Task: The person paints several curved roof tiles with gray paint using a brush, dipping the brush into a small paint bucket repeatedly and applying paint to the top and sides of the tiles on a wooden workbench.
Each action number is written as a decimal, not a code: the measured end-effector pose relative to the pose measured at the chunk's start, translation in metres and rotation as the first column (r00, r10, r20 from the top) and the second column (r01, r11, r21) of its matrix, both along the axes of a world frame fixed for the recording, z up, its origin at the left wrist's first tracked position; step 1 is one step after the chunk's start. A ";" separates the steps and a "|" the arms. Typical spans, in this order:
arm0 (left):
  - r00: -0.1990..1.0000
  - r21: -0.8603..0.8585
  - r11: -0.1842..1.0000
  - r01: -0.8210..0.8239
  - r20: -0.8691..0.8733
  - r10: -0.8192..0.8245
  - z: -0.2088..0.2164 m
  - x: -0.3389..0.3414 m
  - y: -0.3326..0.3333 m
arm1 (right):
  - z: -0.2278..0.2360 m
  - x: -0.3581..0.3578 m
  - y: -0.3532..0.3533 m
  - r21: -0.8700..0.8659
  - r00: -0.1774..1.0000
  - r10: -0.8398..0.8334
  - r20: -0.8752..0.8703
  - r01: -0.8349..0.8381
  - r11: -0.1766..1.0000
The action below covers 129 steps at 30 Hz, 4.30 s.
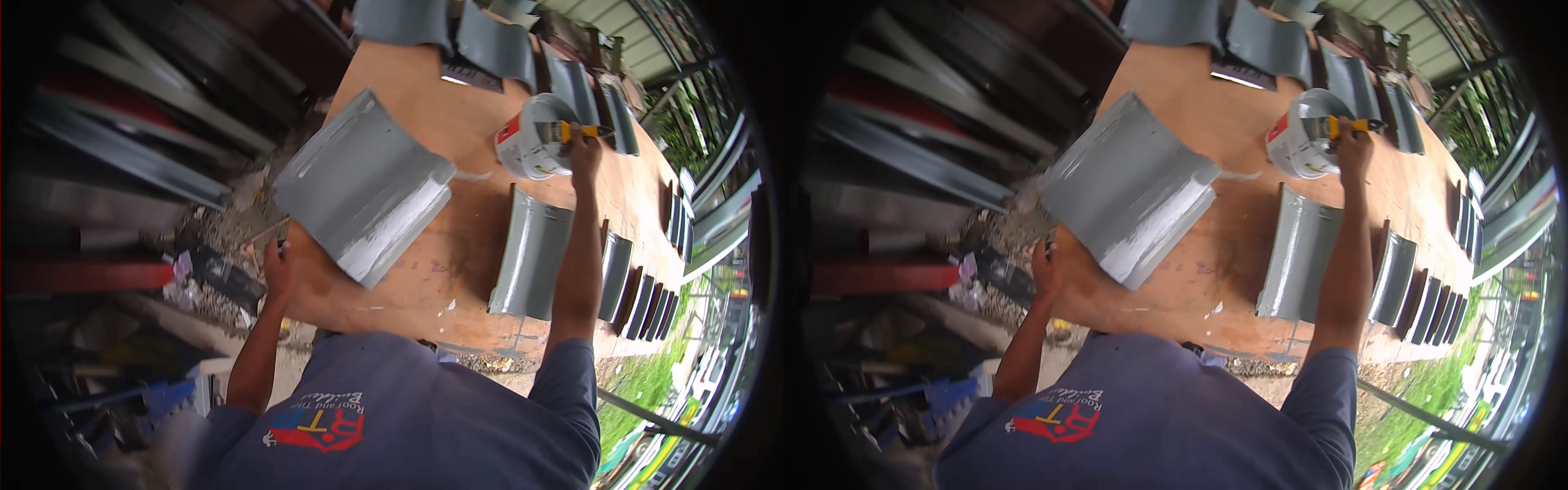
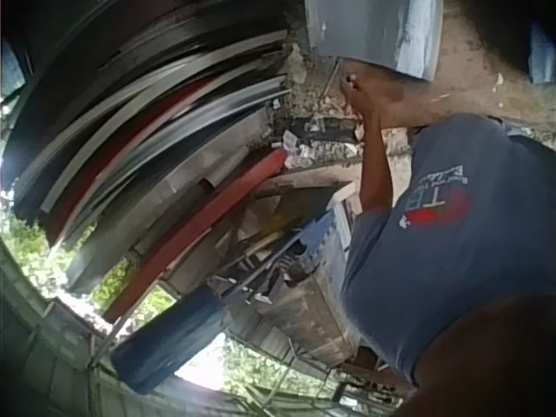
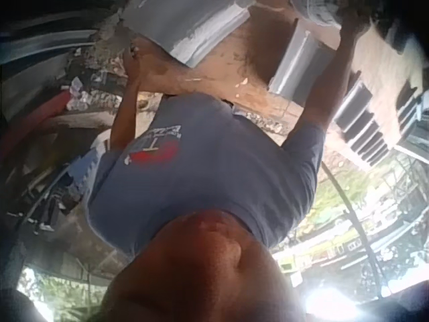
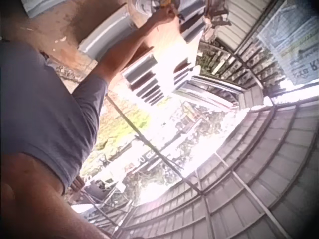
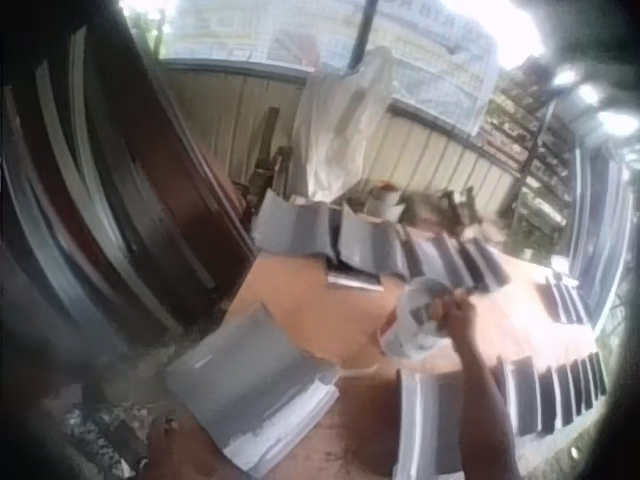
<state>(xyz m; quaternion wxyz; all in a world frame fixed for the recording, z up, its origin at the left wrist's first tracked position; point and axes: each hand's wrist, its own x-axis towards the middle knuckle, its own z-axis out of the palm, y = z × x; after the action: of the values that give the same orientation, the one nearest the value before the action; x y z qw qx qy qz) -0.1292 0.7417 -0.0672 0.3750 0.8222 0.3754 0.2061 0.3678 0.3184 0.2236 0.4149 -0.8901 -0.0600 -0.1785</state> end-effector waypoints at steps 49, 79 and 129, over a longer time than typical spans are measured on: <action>0.939 -0.115 0.993 0.000 -0.341 -0.039 0.064 0.016 -0.014 | -0.117 -0.353 0.136 -0.204 0.425 0.903 -0.065 -0.891 0.405; 0.935 -0.178 0.984 0.029 -0.342 -0.090 0.067 0.013 -0.011 | -0.075 -0.272 0.210 -0.033 0.486 0.602 -0.634 -0.795 0.606; 0.960 -0.015 0.998 0.063 -0.272 -0.065 0.054 0.017 -0.021 | -0.119 -0.250 0.084 0.233 0.810 0.424 -0.405 -0.356 0.905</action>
<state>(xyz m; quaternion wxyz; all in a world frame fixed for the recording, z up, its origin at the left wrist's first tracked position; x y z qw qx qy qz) -0.1120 0.7208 -0.0137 0.3289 0.8532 0.3973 0.0779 0.1181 0.4028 0.1045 0.5092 -0.8426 -0.1317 0.1159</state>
